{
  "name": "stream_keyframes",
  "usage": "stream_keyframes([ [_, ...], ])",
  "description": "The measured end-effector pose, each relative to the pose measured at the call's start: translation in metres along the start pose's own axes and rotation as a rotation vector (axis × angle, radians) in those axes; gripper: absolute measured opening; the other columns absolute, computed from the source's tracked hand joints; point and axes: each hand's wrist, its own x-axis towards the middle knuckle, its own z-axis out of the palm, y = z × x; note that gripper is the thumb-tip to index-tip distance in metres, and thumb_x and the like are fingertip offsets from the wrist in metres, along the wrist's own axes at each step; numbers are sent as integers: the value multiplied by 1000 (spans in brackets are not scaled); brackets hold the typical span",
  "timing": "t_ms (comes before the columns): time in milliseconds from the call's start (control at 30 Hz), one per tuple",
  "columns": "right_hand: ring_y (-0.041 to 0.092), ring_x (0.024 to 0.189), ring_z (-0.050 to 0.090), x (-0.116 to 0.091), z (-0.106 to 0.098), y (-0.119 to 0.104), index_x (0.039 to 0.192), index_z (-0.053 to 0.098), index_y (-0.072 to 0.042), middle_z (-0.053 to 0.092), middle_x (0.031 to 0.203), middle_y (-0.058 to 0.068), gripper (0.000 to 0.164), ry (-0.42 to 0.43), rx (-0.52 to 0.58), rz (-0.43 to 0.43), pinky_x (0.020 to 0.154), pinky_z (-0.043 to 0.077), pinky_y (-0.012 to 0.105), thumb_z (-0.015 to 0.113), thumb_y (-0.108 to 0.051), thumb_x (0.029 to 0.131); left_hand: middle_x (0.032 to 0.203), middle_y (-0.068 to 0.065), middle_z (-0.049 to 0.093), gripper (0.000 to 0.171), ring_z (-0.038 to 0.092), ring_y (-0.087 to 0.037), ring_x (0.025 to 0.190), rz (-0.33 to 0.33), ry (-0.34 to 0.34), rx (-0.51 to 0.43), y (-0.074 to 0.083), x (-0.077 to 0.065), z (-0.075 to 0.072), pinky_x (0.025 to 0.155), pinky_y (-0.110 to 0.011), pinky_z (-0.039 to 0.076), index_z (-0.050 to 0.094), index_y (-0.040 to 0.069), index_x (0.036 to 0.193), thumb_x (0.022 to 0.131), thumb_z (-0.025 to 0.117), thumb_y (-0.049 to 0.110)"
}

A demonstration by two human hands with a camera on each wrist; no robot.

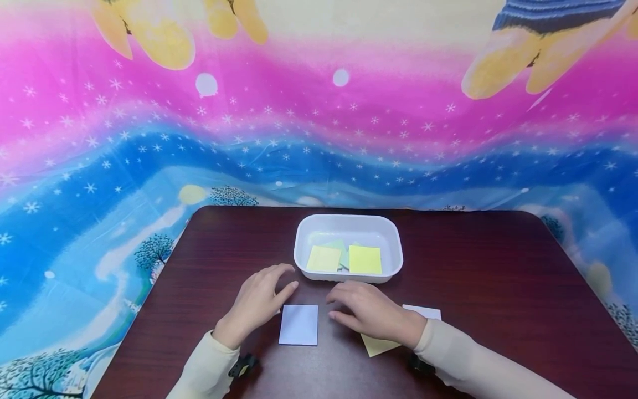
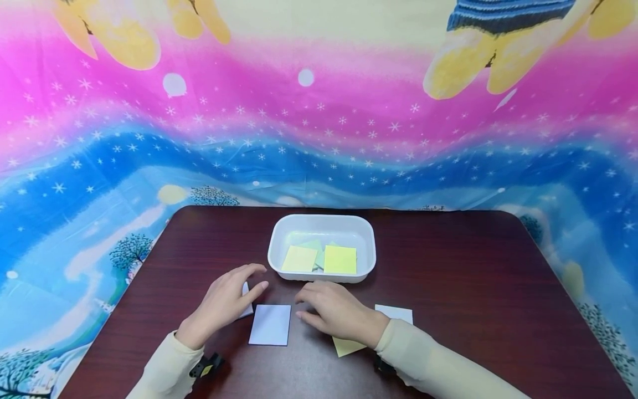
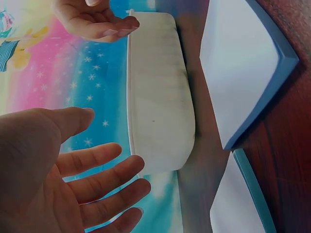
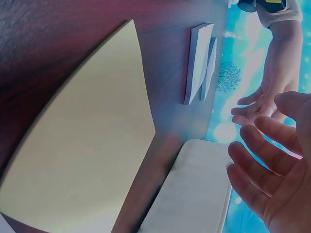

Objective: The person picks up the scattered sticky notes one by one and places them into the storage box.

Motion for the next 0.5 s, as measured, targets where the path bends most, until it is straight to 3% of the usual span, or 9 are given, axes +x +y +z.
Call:
stream_keyframes([
  [333,2,87,53,3,4,-1,104,66,-17,63,95,-8,27,-10,21,15,78,46,25,54,-37,93,109,-2,67,37,61,-14,92,-6,-3,10,-7,-4,1,80,-37,48,65,17,114,88,58,42],
  [500,2,90,54,4,6,-1,105,66,-16,63,97,-8,38,-16,25,21,80,46,26,44,-44,95,110,-1,67,37,61,-15,96,-19,-9,10,-10,-5,2,81,-38,48,65,18,114,88,58,43],
])
